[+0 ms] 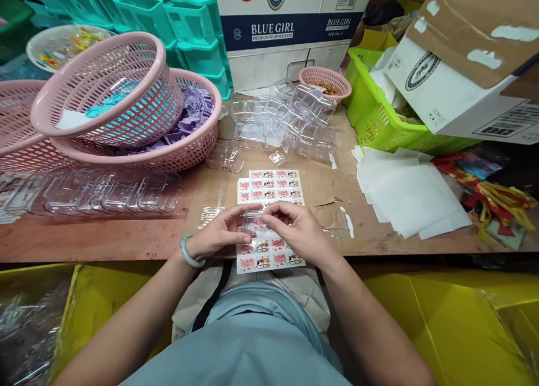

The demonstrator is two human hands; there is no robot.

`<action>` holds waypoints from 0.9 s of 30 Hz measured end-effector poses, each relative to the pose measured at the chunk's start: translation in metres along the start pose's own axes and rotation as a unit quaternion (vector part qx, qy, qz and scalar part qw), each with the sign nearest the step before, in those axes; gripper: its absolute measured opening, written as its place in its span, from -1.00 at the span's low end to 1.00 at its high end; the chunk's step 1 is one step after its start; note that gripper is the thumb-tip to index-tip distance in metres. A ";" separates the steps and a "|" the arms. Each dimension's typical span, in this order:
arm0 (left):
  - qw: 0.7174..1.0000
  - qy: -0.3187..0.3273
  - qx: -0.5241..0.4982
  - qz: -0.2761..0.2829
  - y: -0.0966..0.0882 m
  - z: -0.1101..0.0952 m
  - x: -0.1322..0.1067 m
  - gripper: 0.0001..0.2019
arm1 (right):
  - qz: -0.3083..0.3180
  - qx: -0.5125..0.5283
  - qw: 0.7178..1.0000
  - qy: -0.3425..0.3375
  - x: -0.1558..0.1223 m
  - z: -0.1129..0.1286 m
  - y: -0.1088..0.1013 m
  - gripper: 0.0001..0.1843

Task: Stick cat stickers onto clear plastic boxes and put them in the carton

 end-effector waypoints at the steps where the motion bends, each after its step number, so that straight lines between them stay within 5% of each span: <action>1: 1.000 0.002 -0.003 0.003 0.001 0.000 0.000 -0.31 | 0.016 -0.005 1.000 0.015 0.000 -0.002 0.003 -0.74; 27: 0.999 0.030 0.006 0.022 -0.002 -0.002 0.001 -0.31 | 0.027 -0.143 0.988 0.059 0.006 -0.003 0.012 -0.68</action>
Point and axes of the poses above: each hand's wrist, its own x-axis towards the middle knuckle, its own y-axis out of the palm, z = x × y, the point moved 8 cm from there along x, towards the middle knuckle, and after that the axes turned 5 degrees about -z, right-handed, at the moved point
